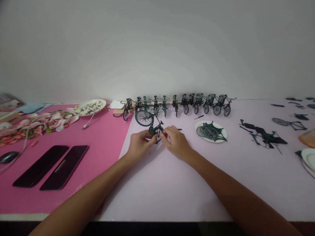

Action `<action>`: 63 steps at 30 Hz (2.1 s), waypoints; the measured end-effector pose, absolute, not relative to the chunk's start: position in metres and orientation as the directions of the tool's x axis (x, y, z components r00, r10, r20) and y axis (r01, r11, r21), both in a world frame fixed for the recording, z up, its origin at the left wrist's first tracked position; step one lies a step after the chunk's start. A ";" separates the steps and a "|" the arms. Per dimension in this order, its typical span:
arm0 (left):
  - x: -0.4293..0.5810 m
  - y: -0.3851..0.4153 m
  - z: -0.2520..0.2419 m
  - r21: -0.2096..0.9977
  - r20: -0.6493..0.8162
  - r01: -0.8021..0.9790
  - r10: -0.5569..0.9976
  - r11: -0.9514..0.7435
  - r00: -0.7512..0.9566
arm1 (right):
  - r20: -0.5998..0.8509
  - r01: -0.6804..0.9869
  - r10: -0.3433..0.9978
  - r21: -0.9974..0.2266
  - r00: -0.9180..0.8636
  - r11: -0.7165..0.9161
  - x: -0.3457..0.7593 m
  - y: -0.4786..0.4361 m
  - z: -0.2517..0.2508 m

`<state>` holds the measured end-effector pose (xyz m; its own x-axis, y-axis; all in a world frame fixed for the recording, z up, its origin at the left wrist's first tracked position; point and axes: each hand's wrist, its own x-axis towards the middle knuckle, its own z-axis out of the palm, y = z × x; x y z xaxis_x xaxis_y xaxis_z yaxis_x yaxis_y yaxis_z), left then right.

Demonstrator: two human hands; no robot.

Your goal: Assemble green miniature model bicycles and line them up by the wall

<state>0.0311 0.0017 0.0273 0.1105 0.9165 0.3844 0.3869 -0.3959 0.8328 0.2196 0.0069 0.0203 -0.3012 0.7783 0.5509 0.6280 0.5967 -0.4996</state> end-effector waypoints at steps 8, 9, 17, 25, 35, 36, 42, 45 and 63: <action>0.029 0.004 0.024 0.815 0.403 0.403 0.907 -0.416 0.122 | 0.529 0.648 0.801 -0.512 -0.279 0.564 0.218 0.006 0.018; 0.029 0.004 0.024 0.812 0.405 0.406 0.906 -0.419 0.126 | 0.531 0.644 0.804 -0.522 -0.268 0.559 0.218 0.007 0.018; 0.028 0.005 0.026 0.806 0.413 0.409 0.902 -0.428 0.129 | 0.504 0.600 0.816 -0.571 -0.282 0.560 0.218 0.007 0.016; 0.028 0.004 0.026 0.803 0.398 0.427 0.908 -0.415 0.133 | 0.500 0.577 0.838 -0.626 -0.220 0.525 0.217 0.005 0.016; 0.028 0.004 0.025 0.795 0.397 0.440 0.907 -0.418 0.142 | 0.473 0.580 0.845 -0.625 -0.250 0.522 0.217 0.005 0.016; 0.028 0.004 0.025 0.792 0.397 0.444 0.906 -0.418 0.144 | 0.470 0.595 0.846 -0.614 -0.253 0.519 0.217 0.005 0.017; 0.027 0.005 0.025 0.799 0.390 0.438 0.910 -0.412 0.144 | 0.432 0.591 0.866 -0.639 -0.253 0.492 0.216 0.004 0.016; 0.027 0.005 0.024 0.800 0.388 0.441 0.911 -0.407 0.136 | 0.426 0.606 0.865 -0.625 -0.263 0.492 0.216 0.005 0.015; 0.025 0.006 0.024 0.811 0.387 0.425 0.913 -0.403 0.127 | 0.434 0.580 0.862 -0.642 -0.263 0.501 0.217 0.005 0.014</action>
<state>0.0246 0.0062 0.0236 0.1273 0.9133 0.3868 0.4252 -0.4026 0.8106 0.2171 0.0049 0.0144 -0.2635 0.8615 0.4340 0.5800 0.5010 -0.6424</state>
